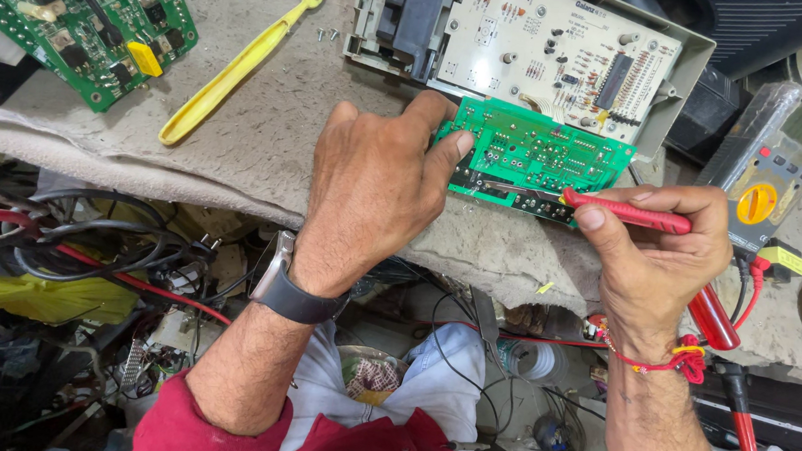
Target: The person uses pliers to strip wires on a small transformer and then uses a soldering iron to solder connections on a green circuit board. The workspace is cluttered with electronic components and tools.
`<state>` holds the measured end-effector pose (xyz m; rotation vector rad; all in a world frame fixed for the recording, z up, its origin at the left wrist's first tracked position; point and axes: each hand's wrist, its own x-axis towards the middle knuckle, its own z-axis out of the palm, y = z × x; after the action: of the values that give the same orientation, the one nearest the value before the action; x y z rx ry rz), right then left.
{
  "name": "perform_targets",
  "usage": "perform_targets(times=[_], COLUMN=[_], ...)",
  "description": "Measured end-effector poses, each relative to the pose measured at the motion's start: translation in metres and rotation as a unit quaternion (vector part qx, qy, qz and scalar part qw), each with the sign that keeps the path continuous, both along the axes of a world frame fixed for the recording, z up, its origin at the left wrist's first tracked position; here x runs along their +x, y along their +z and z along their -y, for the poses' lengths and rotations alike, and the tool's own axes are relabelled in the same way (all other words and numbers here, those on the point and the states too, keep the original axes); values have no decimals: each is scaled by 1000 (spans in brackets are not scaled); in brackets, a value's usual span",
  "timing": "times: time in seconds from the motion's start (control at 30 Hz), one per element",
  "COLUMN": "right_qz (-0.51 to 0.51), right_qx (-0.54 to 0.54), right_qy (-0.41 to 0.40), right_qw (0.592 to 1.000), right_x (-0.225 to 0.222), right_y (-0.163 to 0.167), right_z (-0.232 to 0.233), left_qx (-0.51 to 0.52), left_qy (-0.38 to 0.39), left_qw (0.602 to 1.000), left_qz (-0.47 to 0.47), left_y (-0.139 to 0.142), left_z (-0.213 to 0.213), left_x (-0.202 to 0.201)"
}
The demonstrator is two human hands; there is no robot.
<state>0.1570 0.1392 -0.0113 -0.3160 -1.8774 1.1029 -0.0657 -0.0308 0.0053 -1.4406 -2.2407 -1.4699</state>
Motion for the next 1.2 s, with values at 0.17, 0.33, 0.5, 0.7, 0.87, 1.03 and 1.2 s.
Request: perform_targets(times=[0.17,0.33,0.5,0.7,0.87,1.03,1.2], right_qz=[-12,5,17,24,23,50,30], right_qx=[-15,3,9,19,11,42,18], right_qy=[7,6,4,-4,-8,-19,-9], right_qw=[1000,1000,1000,1000,1000,998,999], right_x=[1,0,0,1,-1,-2,-1], right_y=[-1,0,0,0,1,3,2], right_z=[-1,0,-1,-1,1,3,1], left_qx=[5,3,13,6,14,12,13], left_qy=[3,-2,2,-6,-3,-3,1], left_qw=[1000,1000,1000,1000,1000,1000,1000], left_qz=[3,7,-5,12,4,4,-4], left_y=[0,-1,-1,0,0,-1,-2], left_z=[-1,0,0,0,0,0,0], left_x=[1,0,0,1,1,1,1])
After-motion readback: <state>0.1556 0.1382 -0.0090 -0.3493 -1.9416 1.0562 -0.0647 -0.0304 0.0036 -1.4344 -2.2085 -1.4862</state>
